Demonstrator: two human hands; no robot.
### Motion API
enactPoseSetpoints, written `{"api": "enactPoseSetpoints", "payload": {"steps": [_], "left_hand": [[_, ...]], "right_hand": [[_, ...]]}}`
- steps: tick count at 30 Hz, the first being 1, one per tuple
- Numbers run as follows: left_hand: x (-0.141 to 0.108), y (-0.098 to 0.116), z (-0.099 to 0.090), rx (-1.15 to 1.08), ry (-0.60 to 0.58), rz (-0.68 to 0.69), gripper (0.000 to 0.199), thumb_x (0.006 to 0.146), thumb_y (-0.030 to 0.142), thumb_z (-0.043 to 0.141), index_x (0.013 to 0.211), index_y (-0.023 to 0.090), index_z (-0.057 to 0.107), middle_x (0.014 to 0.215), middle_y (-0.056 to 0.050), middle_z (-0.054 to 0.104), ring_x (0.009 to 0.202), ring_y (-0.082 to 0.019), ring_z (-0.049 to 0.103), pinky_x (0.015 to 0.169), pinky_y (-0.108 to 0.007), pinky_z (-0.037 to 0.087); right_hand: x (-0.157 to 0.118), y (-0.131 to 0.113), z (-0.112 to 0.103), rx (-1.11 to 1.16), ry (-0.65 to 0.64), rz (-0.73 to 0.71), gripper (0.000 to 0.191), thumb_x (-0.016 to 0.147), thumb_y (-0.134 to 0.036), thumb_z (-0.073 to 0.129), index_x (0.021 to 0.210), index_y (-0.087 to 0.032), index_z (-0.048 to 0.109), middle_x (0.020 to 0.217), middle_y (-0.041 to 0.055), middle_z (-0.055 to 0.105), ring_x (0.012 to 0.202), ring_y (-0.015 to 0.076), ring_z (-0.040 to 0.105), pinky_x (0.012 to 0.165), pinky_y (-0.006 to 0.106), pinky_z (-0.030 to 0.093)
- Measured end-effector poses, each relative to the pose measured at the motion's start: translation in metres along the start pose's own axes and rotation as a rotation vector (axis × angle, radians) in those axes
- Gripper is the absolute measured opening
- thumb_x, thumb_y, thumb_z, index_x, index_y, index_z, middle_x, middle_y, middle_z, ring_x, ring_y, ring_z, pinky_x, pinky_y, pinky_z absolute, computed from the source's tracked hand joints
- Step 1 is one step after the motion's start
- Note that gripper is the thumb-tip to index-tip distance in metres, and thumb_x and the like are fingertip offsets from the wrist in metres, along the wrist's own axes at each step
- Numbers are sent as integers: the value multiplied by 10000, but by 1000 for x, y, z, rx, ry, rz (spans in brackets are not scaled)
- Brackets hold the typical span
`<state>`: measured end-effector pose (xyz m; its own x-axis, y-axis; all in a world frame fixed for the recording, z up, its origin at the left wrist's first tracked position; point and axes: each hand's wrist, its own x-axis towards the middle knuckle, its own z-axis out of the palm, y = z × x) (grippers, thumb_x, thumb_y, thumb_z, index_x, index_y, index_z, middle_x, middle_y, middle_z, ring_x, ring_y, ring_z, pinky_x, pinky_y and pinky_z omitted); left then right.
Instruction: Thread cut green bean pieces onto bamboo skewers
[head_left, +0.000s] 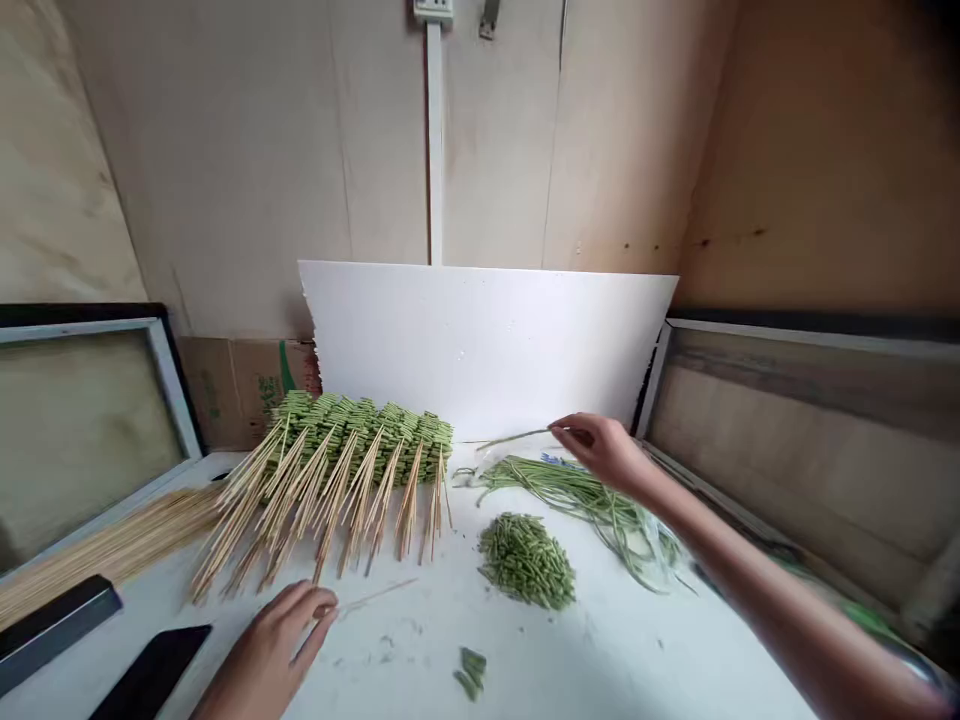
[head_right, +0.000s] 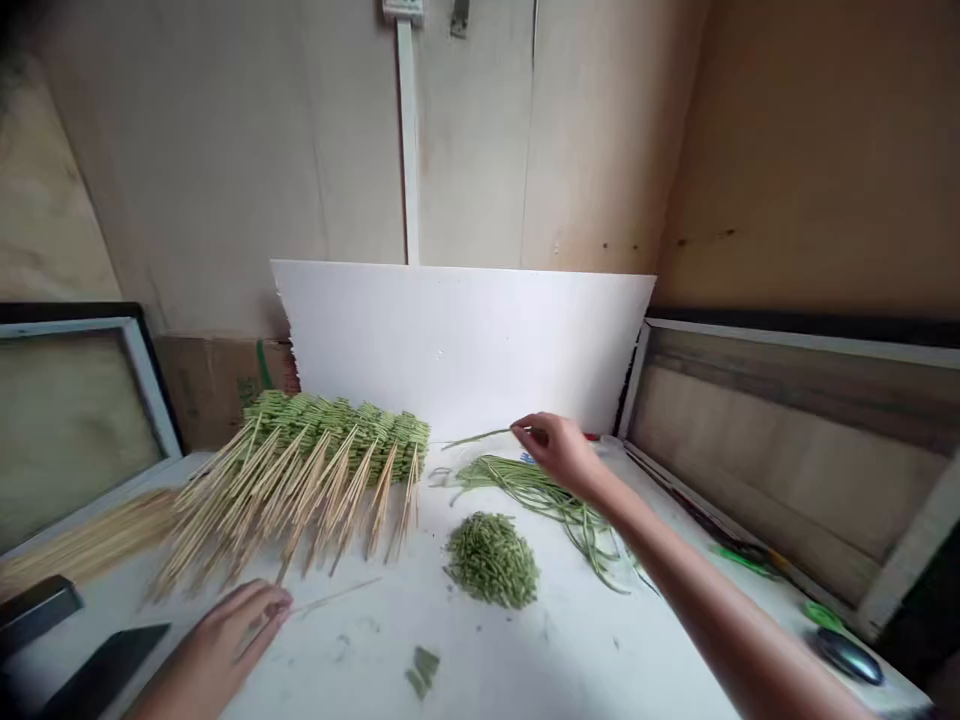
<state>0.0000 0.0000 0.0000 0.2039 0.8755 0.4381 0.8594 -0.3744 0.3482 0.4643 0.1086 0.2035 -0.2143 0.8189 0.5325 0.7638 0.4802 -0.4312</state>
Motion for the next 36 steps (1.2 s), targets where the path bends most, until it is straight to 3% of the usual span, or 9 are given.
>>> {"api": "enactPoseSetpoints", "payload": {"steps": [4,8,10,12,14,18,23,33,36], "left_hand": [[-5,50,-16,-8,187,22,328,989,460,574,1253,286,661,1248,-80,697,1160,-284,679,951,-371,581],[-11,102,-20,-157,123,101,500,991,408,596,1471,304,498,1394,-90,647,1271,-274,623,1040,-371,538],[-13,120,-19,-281,11,115,390,1016,389,559,1390,278,571,1263,-84,716,1152,-244,683,975,-327,560],[-13,128,-17,-352,-46,57,277,1061,362,455,1070,231,699,971,-60,755,901,-210,719,814,-286,572],[-11,123,-17,-338,-45,42,392,1080,339,391,857,203,683,774,-37,699,713,-182,668,691,-268,531],[-8,94,-25,-181,111,125,263,1048,315,483,1008,210,721,926,-65,730,842,-222,671,771,-308,503],[-5,65,-33,-98,198,139,220,1019,318,556,1016,231,757,993,-66,749,918,-250,667,850,-345,492],[0,29,-8,-112,31,34,206,960,250,589,910,242,788,955,-53,776,885,-265,693,856,-372,492],[-2,34,-5,-133,-11,-32,174,937,312,634,979,236,785,1030,-77,768,984,-298,693,923,-423,498]], "right_hand": [[-50,-47,35,60,-99,-220,208,1006,-274,588,992,-219,788,838,52,726,676,159,631,615,267,449],[-101,-105,85,88,-169,-359,215,1029,-260,567,1039,-249,782,835,42,699,658,142,625,616,259,442],[-120,-130,108,100,-189,-412,213,1033,-257,563,1063,-272,773,832,36,692,709,153,648,634,255,440],[-133,-145,123,105,-204,-422,194,1024,-268,583,1038,-284,775,829,31,684,731,163,654,637,254,431],[-141,-147,127,143,-222,-391,195,1021,-259,586,1097,-295,762,882,31,698,738,160,656,651,250,436],[-152,-121,112,252,-283,-231,313,982,-291,654,1294,-283,680,927,31,715,693,154,631,656,254,456],[-171,-87,88,305,-298,-69,233,960,-416,667,1093,-248,760,762,10,660,632,158,551,585,266,419],[-180,-74,109,428,-144,4,209,916,-441,712,920,-244,782,850,52,742,760,204,694,590,279,508],[-180,-76,120,468,-98,33,212,893,-442,743,865,-234,773,837,52,759,765,208,713,590,277,514]]}}
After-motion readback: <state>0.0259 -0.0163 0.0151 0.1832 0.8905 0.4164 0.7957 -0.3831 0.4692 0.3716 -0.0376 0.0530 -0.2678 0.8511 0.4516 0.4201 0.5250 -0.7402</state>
